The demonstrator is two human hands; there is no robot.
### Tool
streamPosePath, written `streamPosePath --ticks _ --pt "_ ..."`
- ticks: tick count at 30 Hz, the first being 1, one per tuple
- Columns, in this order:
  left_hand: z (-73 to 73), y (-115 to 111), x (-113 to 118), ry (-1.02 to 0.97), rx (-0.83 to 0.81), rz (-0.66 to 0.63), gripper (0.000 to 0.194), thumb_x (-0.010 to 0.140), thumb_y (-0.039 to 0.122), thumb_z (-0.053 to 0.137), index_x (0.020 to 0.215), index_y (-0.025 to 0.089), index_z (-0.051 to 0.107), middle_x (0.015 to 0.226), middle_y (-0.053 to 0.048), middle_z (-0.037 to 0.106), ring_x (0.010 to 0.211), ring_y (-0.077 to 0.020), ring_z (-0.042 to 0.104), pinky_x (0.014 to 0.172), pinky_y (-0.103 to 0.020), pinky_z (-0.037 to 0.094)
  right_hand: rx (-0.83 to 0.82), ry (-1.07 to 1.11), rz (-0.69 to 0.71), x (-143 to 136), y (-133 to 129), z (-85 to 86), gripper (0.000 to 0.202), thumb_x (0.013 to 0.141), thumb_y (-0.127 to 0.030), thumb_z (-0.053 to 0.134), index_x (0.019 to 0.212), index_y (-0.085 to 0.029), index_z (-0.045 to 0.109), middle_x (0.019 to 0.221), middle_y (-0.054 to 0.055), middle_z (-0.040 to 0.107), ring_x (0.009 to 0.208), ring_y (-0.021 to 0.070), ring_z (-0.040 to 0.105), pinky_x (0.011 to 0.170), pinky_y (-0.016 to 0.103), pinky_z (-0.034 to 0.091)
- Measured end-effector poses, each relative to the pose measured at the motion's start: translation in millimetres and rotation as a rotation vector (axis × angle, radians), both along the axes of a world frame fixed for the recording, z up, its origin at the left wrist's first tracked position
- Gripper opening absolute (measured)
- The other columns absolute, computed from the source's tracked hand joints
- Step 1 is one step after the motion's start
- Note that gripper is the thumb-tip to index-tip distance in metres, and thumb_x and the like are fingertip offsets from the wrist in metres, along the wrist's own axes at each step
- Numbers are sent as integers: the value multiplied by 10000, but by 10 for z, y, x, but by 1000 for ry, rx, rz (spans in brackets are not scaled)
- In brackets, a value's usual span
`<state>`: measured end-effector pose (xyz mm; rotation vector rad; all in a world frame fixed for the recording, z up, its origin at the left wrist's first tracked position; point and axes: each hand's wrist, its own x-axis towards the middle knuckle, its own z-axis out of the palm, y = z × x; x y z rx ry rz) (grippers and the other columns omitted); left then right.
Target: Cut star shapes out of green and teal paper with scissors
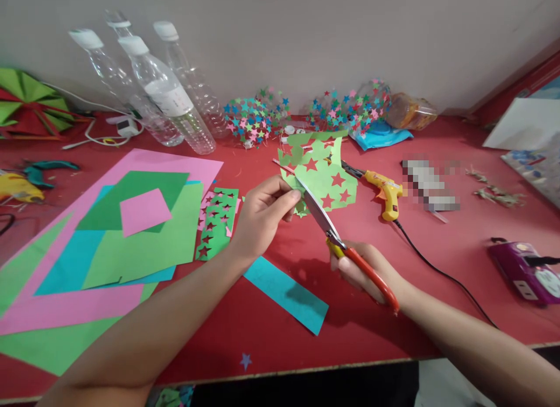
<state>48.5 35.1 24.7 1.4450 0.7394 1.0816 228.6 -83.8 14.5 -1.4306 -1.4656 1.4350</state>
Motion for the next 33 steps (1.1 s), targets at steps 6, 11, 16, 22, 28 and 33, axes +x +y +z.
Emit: streamPosePath --ticks 6,11,16,22,28,33 --pt "-15 12 0 -32 -24 0 173 828 223 596 660 198 568 529 39 491 511 -83 458 500 -233 373 -2 -23 -24 9 7 12 537 836 -703 457 659 -198 415 490 -63 356 422 67 291 417 235 224" --pt "-16 35 -2 -43 -33 -2 170 817 219 601 650 200 572 521 41 493 500 -81 456 491 -228 374 -3 -36 -26 12 6 25 499 852 -657 457 650 -203 405 485 -65 360 418 69 296 422 240 225" --pt "12 68 -16 -49 -5 31 154 793 184 596 641 199 575 521 42 490 493 -79 456 486 -226 374 -9 -27 -23 29 15 20 490 846 -650 463 647 -205 408 468 -72 345 414 72 306 433 244 255" --pt "38 74 -20 -89 -10 138 141 811 197 566 671 201 578 545 39 505 503 -82 480 503 -225 413 -55 2 -34 15 31 31 509 811 -686 479 659 -203 424 462 -73 356 397 73 328 419 238 274" --pt "36 15 12 -83 -88 -31 149 841 272 585 726 188 629 627 8 605 563 -97 565 541 -233 466 -19 -21 -51 -4 22 20 471 832 -633 491 664 -198 431 469 -67 366 404 70 318 412 231 257" --pt "32 31 16 -136 -87 62 113 833 274 590 761 198 631 664 7 637 573 -101 582 546 -234 493 10 -54 -30 13 21 25 482 850 -638 468 674 -190 437 497 -62 353 433 71 295 418 227 239"
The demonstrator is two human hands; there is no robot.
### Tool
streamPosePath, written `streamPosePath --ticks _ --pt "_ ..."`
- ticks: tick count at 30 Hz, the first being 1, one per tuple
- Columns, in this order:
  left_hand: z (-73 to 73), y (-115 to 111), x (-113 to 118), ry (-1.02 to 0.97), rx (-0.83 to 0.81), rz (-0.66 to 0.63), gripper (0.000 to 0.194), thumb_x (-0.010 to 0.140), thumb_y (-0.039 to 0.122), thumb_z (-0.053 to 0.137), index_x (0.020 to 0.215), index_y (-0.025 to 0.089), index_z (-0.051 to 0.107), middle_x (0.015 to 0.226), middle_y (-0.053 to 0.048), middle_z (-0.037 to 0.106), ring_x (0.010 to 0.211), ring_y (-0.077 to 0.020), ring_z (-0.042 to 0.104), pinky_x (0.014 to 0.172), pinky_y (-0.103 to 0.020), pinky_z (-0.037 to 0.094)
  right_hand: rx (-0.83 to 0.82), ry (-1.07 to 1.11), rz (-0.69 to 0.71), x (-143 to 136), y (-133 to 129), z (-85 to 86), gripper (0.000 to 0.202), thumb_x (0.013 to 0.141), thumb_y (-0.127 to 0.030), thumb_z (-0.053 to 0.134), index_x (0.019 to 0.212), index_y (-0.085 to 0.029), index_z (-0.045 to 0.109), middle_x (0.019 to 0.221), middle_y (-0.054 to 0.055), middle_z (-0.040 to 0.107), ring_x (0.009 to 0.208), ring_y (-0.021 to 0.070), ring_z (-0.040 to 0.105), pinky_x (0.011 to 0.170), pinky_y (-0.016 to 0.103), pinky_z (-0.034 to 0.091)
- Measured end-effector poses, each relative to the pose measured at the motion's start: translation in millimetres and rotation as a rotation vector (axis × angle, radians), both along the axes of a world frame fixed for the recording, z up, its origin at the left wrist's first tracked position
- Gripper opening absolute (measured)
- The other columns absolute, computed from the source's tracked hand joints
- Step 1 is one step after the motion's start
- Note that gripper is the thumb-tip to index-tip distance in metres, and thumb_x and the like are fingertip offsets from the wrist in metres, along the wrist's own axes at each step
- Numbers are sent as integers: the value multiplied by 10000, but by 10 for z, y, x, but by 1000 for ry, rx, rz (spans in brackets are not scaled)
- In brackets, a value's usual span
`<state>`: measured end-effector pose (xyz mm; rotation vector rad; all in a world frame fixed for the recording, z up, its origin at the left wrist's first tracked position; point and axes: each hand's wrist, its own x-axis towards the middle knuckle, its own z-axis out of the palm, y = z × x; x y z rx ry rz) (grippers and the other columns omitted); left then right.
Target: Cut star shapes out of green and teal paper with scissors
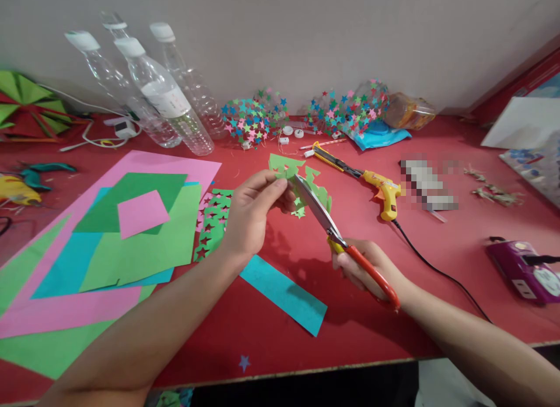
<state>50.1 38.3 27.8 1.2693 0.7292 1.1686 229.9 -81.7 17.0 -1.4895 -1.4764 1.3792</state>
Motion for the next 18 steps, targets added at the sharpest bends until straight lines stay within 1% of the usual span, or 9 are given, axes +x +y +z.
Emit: streamPosePath --ticks 5,8,12,18 --pt "6 24 -9 68 33 62 131 828 273 556 727 199 596 630 8 610 552 -104 565 542 -240 499 32 -72 76 50 12 16 520 813 -681 512 707 -173 476 590 -37 378 517 88 308 466 233 249" --pt "16 16 -12 103 67 82 139 826 253 534 707 202 585 602 13 583 540 -101 549 541 -234 494 56 -104 107 69 8 3 543 811 -700 501 740 -161 507 621 -26 399 555 100 316 500 242 265" --pt "30 -11 -13 125 88 51 157 813 235 535 665 201 576 604 10 563 548 -101 537 539 -232 491 50 -87 110 78 1 -9 593 813 -734 456 783 -146 530 644 -18 407 567 105 331 513 244 275" --pt "19 -22 -12 96 79 8 153 809 217 548 666 192 595 612 10 562 549 -95 532 533 -224 488 33 -60 118 87 8 4 602 806 -741 461 798 -144 538 622 -31 385 537 96 322 489 236 258"
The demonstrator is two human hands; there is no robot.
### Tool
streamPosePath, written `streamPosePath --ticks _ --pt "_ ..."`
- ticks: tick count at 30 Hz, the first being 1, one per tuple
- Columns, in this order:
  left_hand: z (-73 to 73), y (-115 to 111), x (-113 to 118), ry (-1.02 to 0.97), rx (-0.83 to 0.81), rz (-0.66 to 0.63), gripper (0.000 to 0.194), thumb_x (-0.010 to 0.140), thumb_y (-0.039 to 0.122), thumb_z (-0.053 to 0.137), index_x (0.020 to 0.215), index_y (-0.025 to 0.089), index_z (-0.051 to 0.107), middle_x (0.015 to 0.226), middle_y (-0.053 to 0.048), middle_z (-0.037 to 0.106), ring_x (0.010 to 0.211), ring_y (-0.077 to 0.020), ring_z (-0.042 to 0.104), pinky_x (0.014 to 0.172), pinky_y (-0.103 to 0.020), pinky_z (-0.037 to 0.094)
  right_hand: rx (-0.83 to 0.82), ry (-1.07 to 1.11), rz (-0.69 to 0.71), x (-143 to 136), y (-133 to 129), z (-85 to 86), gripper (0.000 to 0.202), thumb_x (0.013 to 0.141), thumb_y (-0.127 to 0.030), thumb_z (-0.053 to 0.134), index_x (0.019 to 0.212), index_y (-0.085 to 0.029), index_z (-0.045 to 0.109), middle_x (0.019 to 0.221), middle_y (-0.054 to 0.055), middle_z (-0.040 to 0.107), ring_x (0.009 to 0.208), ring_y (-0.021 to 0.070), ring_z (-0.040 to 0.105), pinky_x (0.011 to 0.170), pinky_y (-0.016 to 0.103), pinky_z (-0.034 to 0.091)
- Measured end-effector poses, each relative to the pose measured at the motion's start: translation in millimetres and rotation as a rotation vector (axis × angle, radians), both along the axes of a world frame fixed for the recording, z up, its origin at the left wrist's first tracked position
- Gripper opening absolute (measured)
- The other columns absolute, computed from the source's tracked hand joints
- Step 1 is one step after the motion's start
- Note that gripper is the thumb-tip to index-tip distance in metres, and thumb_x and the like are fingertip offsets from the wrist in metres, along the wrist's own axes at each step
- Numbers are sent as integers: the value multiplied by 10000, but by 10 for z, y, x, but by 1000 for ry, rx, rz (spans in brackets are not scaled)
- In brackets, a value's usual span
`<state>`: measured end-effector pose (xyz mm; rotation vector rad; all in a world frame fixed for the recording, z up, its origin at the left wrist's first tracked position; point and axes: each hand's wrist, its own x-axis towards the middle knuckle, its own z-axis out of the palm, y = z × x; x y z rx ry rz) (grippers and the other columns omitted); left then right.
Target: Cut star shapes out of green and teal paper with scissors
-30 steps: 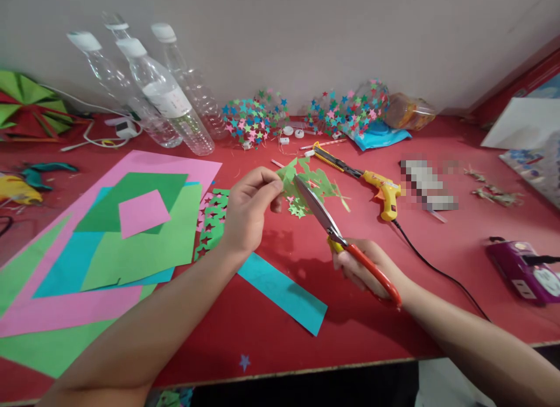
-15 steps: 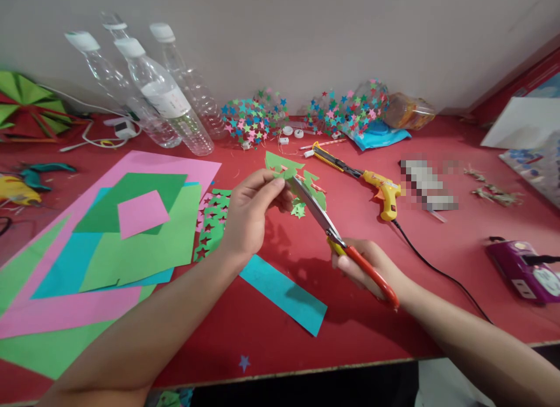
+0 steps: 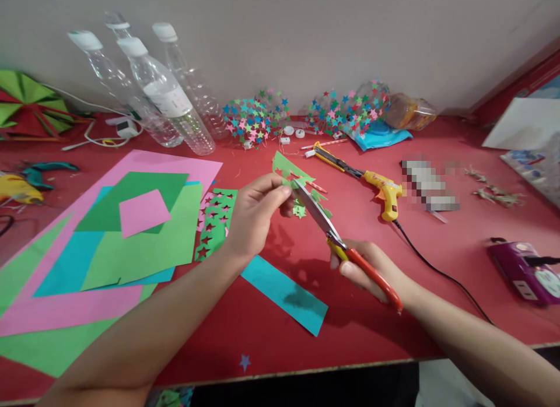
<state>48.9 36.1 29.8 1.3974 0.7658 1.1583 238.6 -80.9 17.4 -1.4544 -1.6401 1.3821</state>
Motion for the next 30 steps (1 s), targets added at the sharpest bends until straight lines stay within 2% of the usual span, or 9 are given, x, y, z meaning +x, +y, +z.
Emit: streamPosePath --ticks 6,17,30 --pt "-13 11 -4 -20 -27 -13 151 806 215 559 665 191 608 611 11 569 548 -93 538 528 -222 489 23 -16 5 -8 2 21 588 809 -730 475 777 -146 532 636 -23 402 564 100 323 506 240 268" --pt "10 34 -23 51 -5 -17 167 803 231 563 646 193 606 590 7 565 538 -96 532 526 -225 483 -28 47 -5 -4 1 -26 511 851 -670 479 708 -180 454 549 -47 377 467 79 307 426 223 245" --pt "173 134 -140 160 -2 -74 133 754 203 602 633 185 654 552 -7 572 501 -105 528 449 -221 436 -40 69 -26 -15 -3 -1 500 846 -646 506 658 -202 374 552 -53 357 465 72 293 421 222 229"
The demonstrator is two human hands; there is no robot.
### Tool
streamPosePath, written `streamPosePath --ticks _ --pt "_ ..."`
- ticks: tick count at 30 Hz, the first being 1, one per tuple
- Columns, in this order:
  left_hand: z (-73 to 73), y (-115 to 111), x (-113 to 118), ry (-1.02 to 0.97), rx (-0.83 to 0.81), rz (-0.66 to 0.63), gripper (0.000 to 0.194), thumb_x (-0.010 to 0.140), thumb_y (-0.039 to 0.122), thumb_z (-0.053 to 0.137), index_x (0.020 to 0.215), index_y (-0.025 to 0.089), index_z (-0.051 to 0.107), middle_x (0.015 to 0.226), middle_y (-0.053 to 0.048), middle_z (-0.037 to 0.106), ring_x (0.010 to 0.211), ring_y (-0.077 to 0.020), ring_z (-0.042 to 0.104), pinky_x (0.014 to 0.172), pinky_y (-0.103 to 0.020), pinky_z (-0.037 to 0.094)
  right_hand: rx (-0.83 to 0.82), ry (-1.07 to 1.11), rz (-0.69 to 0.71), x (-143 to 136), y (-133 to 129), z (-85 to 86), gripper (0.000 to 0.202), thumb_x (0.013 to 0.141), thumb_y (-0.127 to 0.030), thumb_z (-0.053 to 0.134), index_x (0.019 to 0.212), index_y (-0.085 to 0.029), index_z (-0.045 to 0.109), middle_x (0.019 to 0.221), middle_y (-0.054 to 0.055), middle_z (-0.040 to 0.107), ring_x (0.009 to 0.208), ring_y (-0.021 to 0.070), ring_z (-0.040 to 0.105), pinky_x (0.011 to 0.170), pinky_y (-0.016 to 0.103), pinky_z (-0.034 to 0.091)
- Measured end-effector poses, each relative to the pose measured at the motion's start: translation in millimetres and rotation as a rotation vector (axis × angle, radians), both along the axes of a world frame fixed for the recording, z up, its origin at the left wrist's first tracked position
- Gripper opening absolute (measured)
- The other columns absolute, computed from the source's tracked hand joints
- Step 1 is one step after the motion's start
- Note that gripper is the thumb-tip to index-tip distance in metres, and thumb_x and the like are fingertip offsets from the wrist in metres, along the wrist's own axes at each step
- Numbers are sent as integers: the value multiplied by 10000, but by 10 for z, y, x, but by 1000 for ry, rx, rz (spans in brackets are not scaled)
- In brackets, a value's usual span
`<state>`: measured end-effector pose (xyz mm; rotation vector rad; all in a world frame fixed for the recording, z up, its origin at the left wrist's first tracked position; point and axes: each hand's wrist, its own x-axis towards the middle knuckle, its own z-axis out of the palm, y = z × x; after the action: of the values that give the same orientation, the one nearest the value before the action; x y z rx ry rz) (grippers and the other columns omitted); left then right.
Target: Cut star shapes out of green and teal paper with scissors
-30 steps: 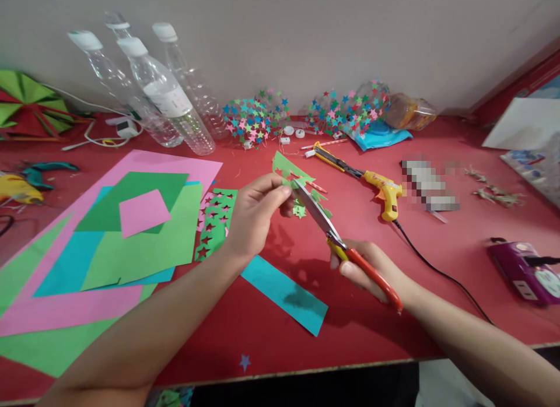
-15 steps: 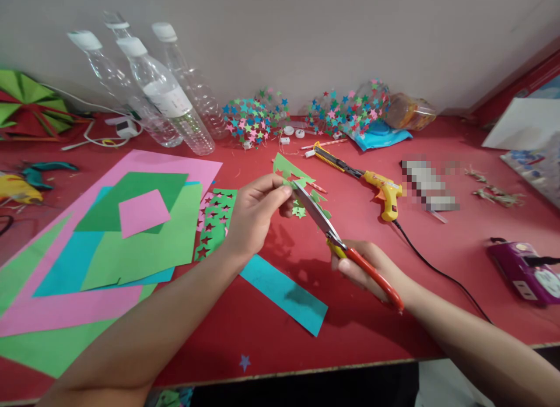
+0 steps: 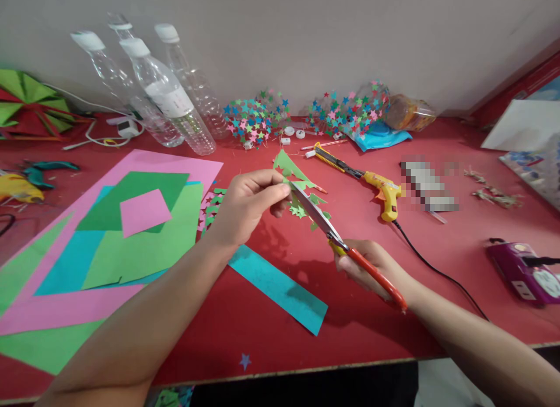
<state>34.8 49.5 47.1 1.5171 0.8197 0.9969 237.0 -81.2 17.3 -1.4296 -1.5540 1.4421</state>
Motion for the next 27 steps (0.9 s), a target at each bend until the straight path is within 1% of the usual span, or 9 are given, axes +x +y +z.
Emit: streamPosePath --ticks 9,13,20,27 --pt "3 10 -5 7 -4 -16 147 758 204 598 628 184 665 568 -10 578 494 -96 517 441 -216 434 6 -37 -9 4 6 -15 476 865 -603 504 652 -205 353 541 -54 355 457 69 295 418 218 221" --pt "-11 9 -2 -3 -12 -7 147 755 210 601 618 186 649 561 -9 576 496 -103 522 446 -225 440 11 -33 -6 3 12 -23 480 863 -611 503 654 -204 359 547 -50 361 462 71 301 418 217 223" --pt "-53 -17 18 -17 47 11 153 776 223 581 641 182 641 581 -10 584 519 -104 534 473 -227 448 12 -22 3 -17 8 2 509 836 -665 506 681 -188 422 551 -52 353 467 72 287 427 223 219" --pt "-11 -37 -1 -4 85 3 204 788 201 533 610 179 631 553 -4 564 518 -105 520 483 -236 445 73 -5 60 36 13 26 524 832 -672 511 753 -154 505 594 -46 363 512 81 306 469 231 233"
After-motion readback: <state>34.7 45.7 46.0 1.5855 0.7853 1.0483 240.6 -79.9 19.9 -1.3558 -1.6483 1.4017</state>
